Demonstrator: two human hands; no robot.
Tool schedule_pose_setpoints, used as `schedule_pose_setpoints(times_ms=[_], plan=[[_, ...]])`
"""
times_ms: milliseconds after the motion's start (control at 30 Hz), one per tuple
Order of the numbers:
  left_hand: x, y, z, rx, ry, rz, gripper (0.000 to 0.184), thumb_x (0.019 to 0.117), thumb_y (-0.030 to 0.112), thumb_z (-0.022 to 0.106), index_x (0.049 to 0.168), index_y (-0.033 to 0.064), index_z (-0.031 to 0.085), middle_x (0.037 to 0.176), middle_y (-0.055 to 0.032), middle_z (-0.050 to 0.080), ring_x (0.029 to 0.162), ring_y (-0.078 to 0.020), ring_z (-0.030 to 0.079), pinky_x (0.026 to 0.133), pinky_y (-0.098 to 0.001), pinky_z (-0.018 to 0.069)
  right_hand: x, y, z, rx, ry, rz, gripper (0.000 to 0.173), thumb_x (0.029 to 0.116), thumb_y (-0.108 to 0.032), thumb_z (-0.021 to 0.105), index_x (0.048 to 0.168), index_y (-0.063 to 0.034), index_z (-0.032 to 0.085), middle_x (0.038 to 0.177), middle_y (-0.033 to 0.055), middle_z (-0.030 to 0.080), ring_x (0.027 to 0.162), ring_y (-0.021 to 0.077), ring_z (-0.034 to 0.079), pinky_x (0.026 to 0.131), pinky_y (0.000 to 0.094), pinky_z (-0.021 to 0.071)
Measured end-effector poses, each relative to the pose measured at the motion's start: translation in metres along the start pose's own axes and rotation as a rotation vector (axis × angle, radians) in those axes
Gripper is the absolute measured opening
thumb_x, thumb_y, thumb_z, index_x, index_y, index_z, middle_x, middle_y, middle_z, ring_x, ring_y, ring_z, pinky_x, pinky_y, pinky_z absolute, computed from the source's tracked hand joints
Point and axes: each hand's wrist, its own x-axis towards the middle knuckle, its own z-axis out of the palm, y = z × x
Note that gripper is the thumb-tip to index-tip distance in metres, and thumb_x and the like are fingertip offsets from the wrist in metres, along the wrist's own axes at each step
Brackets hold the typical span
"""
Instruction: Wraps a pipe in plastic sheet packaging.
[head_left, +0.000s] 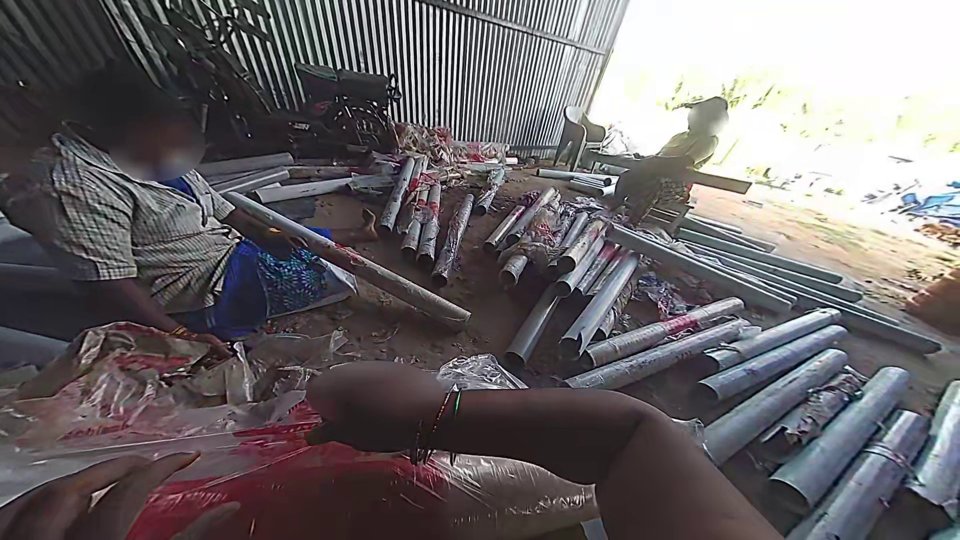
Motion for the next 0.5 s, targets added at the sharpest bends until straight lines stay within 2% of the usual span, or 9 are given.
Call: schedule_pose_setpoints(times_ms=[133, 200, 267, 333, 400, 500], plan=[[-0.005, 0.002, 0.0, -0.02, 0.04, 0.018, 0.057, 0.0949, 0.058, 0.06, 0.12, 0.0081, 0.067, 0.118, -0.028, 0.064, 0.116, -0.0475, 0.058, 0.097, -0.0553, 0.0443, -0.001, -0.005, -0.001, -0.106, -0.055, 0.013, 0.037, 0.1061, -0.033, 0.054, 0.113, 0.0023, 0.063, 0.098, 0.0201, 0.068, 0.096, 0.0361, 0.068, 0.078, 0.0564, 0.0498], [-0.006, 0.0, 0.003, -0.014, 0.069, 0.03, 0.057, 0.0953, 0.059, 0.057, 0.12, 0.0085, 0.068, 0.119, -0.0272, 0.065, 0.117, -0.0484, 0.058, 0.102, -0.0575, 0.0415, 0.0, -0.003, 0.004, -0.141, -0.037, -0.003, 0.038, 0.1064, -0.034, 0.053, 0.113, 0.0019, 0.064, 0.098, 0.0195, 0.068, 0.095, 0.0359, 0.068, 0.077, 0.0562, 0.05], [-0.008, -0.003, 0.005, -0.011, 0.074, 0.04, 0.063, 0.0959, 0.064, 0.053, 0.124, 0.009, 0.067, 0.121, -0.0263, 0.064, 0.12, -0.0486, 0.057, 0.112, -0.0649, 0.0301, 0.003, 0.0, 0.007, -0.147, -0.031, -0.009, 0.038, 0.1067, -0.034, 0.052, 0.112, 0.002, 0.064, 0.097, 0.0194, 0.068, 0.094, 0.0361, 0.068, 0.076, 0.0564, 0.0498], [-0.008, -0.006, 0.006, -0.001, 0.057, 0.043, 0.076, 0.0937, 0.074, 0.046, 0.129, 0.0098, 0.065, 0.122, -0.0265, 0.064, 0.122, -0.0491, 0.057, 0.113, -0.0698, 0.0244, 0.005, 0.002, 0.009, -0.157, -0.028, -0.01, 0.039, 0.1071, -0.035, 0.05, 0.112, 0.0018, 0.064, 0.096, 0.0194, 0.068, 0.093, 0.0363, 0.069, 0.075, 0.0562, 0.05], [-0.008, -0.007, 0.006, -0.018, 0.027, 0.041, 0.083, 0.0914, 0.079, 0.042, 0.134, 0.0109, 0.064, 0.126, -0.0277, 0.063, 0.124, -0.0502, 0.055, 0.113, -0.0711, 0.0228, 0.007, 0.004, 0.009, -0.166, -0.032, -0.008, 0.04, 0.1076, -0.035, 0.049, 0.112, 0.0015, 0.063, 0.097, 0.0194, 0.068, 0.093, 0.036, 0.069, 0.074, 0.0559, 0.0502], [-0.006, -0.01, 0.008, -0.031, 0.005, 0.048, 0.085, 0.0913, 0.08, 0.041, 0.138, 0.0128, 0.062, 0.129, -0.0279, 0.062, 0.126, -0.0508, 0.054, 0.112, -0.0716, 0.0247, 0.008, 0.01, 0.011, -0.195, 0.019, -0.043, 0.04, 0.108, -0.035, 0.048, 0.111, 0.0024, 0.064, 0.098, 0.0206, 0.069, 0.091, 0.0373, 0.07, 0.073, 0.0555, 0.0513]])
